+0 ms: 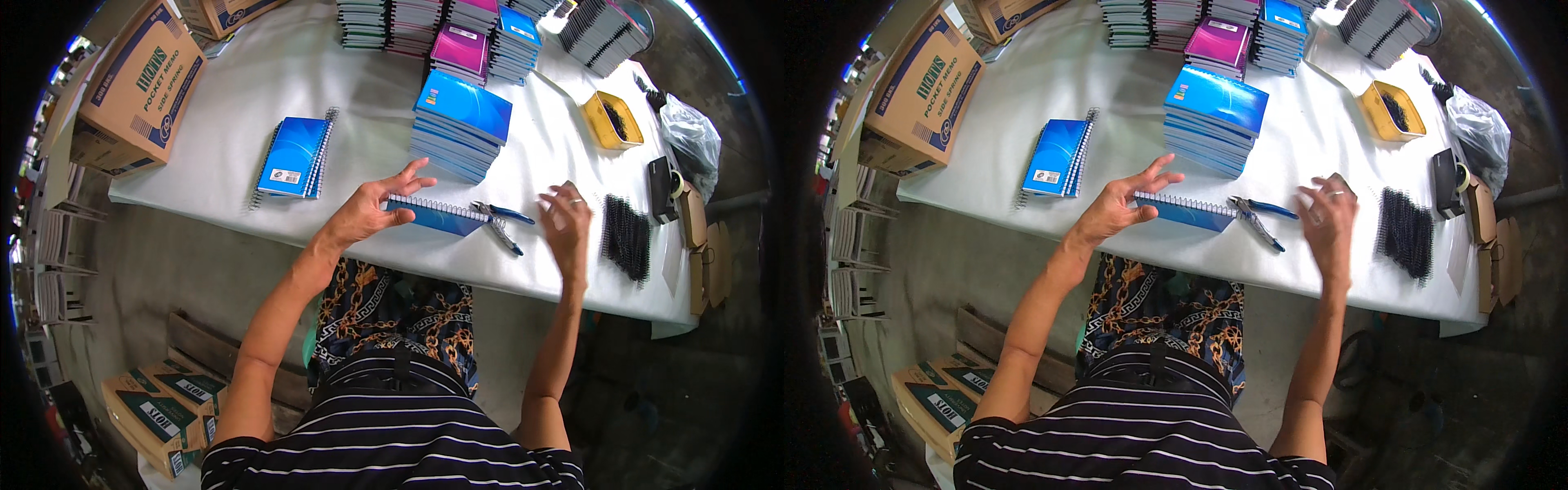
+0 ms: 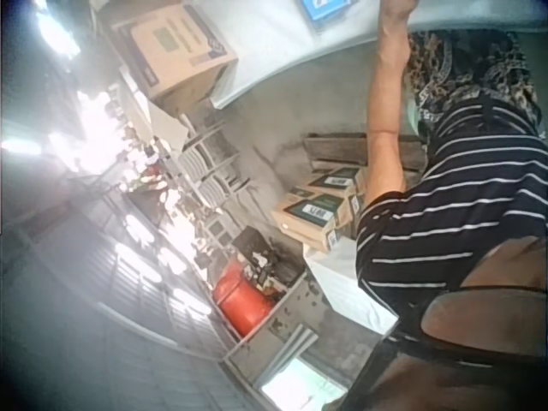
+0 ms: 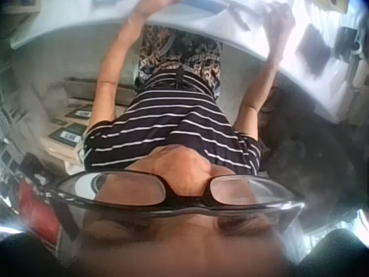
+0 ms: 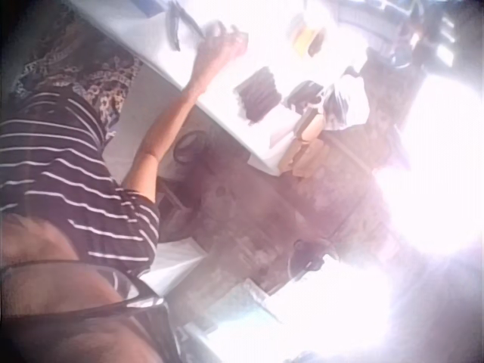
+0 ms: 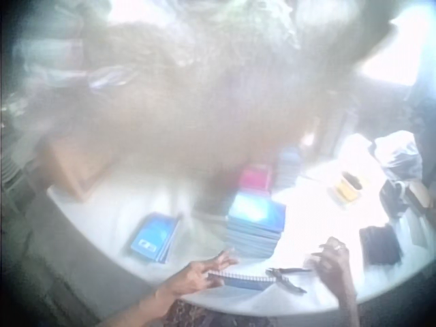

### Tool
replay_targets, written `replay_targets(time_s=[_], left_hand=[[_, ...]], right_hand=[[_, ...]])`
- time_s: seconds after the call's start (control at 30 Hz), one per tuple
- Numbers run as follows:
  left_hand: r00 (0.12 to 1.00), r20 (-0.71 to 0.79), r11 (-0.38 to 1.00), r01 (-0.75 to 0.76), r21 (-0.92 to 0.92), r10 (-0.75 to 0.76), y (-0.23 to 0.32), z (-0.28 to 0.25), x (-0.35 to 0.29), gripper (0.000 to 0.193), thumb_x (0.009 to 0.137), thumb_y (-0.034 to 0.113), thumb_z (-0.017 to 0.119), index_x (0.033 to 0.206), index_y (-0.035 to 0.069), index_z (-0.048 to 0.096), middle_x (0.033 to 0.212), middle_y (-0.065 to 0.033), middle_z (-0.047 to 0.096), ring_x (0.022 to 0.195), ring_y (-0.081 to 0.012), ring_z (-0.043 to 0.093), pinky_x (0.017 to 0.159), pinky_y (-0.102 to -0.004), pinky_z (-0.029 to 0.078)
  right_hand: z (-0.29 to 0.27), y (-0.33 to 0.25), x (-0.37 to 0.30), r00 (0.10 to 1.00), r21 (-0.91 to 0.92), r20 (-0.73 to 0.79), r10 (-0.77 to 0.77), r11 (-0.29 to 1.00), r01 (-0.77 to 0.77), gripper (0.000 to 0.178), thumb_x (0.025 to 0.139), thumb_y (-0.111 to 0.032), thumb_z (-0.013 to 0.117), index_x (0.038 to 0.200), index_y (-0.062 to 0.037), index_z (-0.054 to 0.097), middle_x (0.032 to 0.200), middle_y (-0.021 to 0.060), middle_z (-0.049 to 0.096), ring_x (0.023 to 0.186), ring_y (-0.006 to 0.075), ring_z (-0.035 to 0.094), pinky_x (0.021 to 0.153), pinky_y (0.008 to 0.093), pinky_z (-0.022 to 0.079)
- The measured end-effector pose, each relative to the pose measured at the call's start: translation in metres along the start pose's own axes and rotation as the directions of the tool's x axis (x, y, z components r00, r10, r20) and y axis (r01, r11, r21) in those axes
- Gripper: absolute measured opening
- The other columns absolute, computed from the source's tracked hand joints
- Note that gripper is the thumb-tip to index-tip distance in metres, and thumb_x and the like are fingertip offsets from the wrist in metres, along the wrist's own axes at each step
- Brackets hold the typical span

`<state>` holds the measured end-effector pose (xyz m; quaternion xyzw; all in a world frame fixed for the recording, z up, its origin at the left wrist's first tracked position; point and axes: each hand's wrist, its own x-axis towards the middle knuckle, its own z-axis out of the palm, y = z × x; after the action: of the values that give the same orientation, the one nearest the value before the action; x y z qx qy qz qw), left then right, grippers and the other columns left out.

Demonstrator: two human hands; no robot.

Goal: The person repeatedly picks up spiral-bound notebooks and inserts metal coils into the binding holes using pliers. They handle each notebook one at a time, aligning the coil, crimping it with the tool, and stacking the finished units on the table.

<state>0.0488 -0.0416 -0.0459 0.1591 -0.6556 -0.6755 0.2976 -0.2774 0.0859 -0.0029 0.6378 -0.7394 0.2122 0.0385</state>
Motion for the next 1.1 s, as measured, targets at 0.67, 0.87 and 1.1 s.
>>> replay_targets(time_s=[0.67,0.87,1.1], left_hand=[[0.887,-0.23,0.408,0.052,0.911,0.4,0.037,0.051,-0.006,0.068,0.084,0.005,0.066,0.146,0.013,0.04,0.128,-0.012,0.061,0.116,-0.0355,0.059,0.095,-0.0487,0.047],[0.867,-0.255,0.365,0.092,0.927,0.429,0.036,0.05,-0.011,0.068,0.081,-0.003,0.063,0.145,0.009,0.041,0.123,-0.0154,0.064,0.119,-0.0344,0.058,0.098,-0.0514,0.045],[0.851,-0.246,0.305,0.107,0.946,0.464,0.038,0.049,-0.01,0.066,0.082,-0.003,0.061,0.144,0.01,0.043,0.127,-0.0102,0.063,0.121,-0.0321,0.057,0.099,-0.0504,0.045]], right_hand=[[0.008,-0.16,-0.031,0.948,0.259,-0.203,-0.246,0.92,0.294,0.042,0.077,-0.015,0.075,0.118,-0.0109,0.065,0.098,0.0089,0.054,0.083,0.0222,0.057,0.069,0.0356,0.045],[0.006,-0.161,-0.028,0.932,0.235,-0.206,-0.299,0.909,0.344,0.041,0.077,-0.015,0.075,0.117,-0.0101,0.065,0.098,0.009,0.054,0.082,0.022,0.056,0.069,0.0357,0.044],[0.011,-0.163,-0.027,0.925,0.265,-0.187,-0.331,0.889,0.372,0.032,0.084,-0.016,0.071,0.115,-0.0069,0.065,0.091,0.0076,0.056,0.074,0.0172,0.057,0.063,0.0313,0.046]])
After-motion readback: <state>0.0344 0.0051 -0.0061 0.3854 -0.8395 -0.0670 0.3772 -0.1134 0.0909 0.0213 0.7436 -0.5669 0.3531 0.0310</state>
